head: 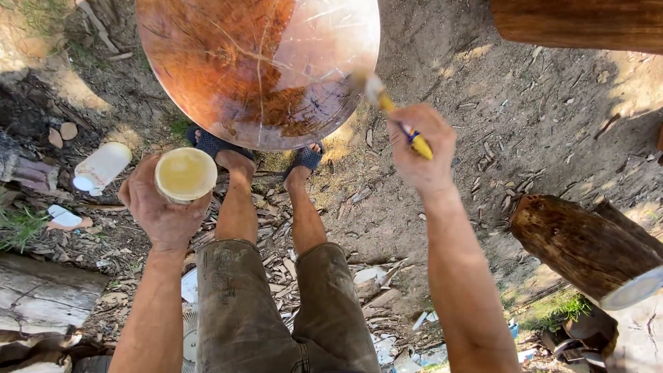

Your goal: The person holds a cup of yellowish varnish in one hand and a brush in the other, brushing the liquid over the round top and sides of a wooden stump stool, then moves to coat the sides of additional wooden stumps, dipping the brush back into the cup between strokes.

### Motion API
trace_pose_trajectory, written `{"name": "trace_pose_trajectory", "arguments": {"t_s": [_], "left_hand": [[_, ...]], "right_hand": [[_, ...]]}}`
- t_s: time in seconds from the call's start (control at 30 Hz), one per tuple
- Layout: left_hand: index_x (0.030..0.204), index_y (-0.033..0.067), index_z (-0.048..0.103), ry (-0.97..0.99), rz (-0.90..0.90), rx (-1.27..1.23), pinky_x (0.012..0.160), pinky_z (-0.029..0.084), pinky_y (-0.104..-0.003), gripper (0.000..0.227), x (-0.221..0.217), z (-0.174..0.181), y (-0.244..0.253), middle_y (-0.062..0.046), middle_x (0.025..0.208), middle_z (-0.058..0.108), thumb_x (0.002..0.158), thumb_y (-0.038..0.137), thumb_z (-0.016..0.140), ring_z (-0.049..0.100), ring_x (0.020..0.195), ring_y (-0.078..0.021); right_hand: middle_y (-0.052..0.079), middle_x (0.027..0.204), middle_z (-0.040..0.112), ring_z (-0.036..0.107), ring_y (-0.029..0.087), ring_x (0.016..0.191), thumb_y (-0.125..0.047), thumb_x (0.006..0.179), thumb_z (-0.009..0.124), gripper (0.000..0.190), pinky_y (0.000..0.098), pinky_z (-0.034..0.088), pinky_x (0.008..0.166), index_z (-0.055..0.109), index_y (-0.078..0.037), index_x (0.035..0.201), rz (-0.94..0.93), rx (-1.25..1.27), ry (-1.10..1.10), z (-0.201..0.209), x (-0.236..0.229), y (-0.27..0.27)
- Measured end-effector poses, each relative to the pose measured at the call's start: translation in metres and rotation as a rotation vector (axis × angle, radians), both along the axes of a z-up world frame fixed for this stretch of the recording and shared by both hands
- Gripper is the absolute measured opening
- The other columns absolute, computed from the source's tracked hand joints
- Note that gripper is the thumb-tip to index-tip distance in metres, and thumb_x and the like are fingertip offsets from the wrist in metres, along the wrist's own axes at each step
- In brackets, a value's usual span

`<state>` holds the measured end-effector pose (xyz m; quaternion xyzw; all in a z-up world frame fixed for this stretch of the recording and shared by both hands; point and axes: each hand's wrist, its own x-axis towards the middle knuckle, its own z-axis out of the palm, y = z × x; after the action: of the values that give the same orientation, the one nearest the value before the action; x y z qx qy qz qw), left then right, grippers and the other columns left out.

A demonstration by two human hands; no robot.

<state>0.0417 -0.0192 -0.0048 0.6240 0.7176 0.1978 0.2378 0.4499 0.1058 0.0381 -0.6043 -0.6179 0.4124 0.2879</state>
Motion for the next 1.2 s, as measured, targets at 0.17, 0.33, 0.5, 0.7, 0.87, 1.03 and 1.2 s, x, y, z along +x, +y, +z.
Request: {"name": "trace_pose_trajectory", "arguments": {"t_s": [0.17,0.33,0.5,0.7,0.87,1.03,1.2], "left_hand": [[0.138,0.0081,0.053,-0.035,0.035,-0.013,0.115,0.034,-0.039,0.076,0.011,0.003,-0.020,-0.007,0.133,0.065,0.078,0.025,0.096,0.062,0.127,-0.0229],[0.141,0.0096,0.054,-0.065,0.091,-0.020,0.112,0.034,-0.036,0.081,0.031,0.007,-0.030,-0.005,0.132,0.065,0.075,0.025,0.100,0.062,0.126,-0.0230],[0.138,0.0084,0.056,-0.096,0.098,-0.045,0.111,0.035,-0.036,0.077,0.033,0.008,-0.029,-0.005,0.132,0.065,0.074,0.022,0.097,0.061,0.127,-0.0210],[0.138,0.0058,0.057,-0.026,0.111,-0.024,0.113,0.038,-0.040,0.077,0.027,0.019,-0.024,-0.011,0.133,0.063,0.073,0.017,0.097,0.057,0.125,-0.0302],[0.146,0.0038,0.049,-0.494,0.336,-0.055,0.108,0.049,-0.032,0.080,0.011,0.000,-0.053,-0.008,0.133,0.058,0.081,0.019,0.094,0.060,0.119,-0.0200],[0.144,0.0029,0.050,-0.459,0.308,-0.019,0.101,0.052,-0.029,0.074,0.005,0.015,-0.041,-0.009,0.135,0.056,0.090,0.020,0.096,0.059,0.115,-0.0202],[0.140,0.0003,0.053,-0.057,0.169,-0.077,0.113,0.044,-0.041,0.083,-0.015,0.030,-0.013,-0.012,0.134,0.059,0.077,0.024,0.100,0.052,0.129,-0.0266]], "right_hand": [[0.008,0.103,0.065,0.064,0.025,0.091,-0.002,0.086,0.075,0.025,0.0361,0.057,0.073,0.070,-0.006,0.110,0.410,0.182,-0.490,0.003,-0.009,-0.014],[0.008,0.099,0.062,0.059,0.025,0.092,-0.010,0.066,0.074,0.040,0.0355,0.055,0.070,0.066,-0.008,0.105,0.809,0.084,-0.556,-0.001,-0.071,-0.091],[0.009,0.089,0.061,0.065,0.031,0.087,-0.009,0.070,0.075,0.035,0.0401,0.054,0.067,0.065,-0.006,0.103,0.545,0.082,-0.070,0.034,-0.112,-0.068],[0.010,0.101,0.073,0.072,0.022,0.096,0.006,0.089,0.072,0.021,0.0362,0.060,0.083,0.070,-0.006,0.105,0.059,-0.064,0.201,-0.030,-0.019,-0.079],[0.011,0.101,0.070,0.069,0.025,0.092,0.006,0.091,0.073,0.019,0.0360,0.058,0.079,0.069,-0.006,0.105,0.038,0.105,-0.072,0.007,0.006,-0.048],[0.011,0.099,0.067,0.063,0.026,0.087,-0.003,0.084,0.073,0.024,0.0348,0.055,0.069,0.070,-0.007,0.107,0.484,0.121,-0.573,-0.014,-0.056,-0.094],[0.015,0.106,0.065,0.063,0.031,0.096,-0.013,0.069,0.074,0.042,0.0419,0.056,0.077,0.064,-0.005,0.109,0.516,0.150,-0.395,0.036,-0.145,-0.108]]}}
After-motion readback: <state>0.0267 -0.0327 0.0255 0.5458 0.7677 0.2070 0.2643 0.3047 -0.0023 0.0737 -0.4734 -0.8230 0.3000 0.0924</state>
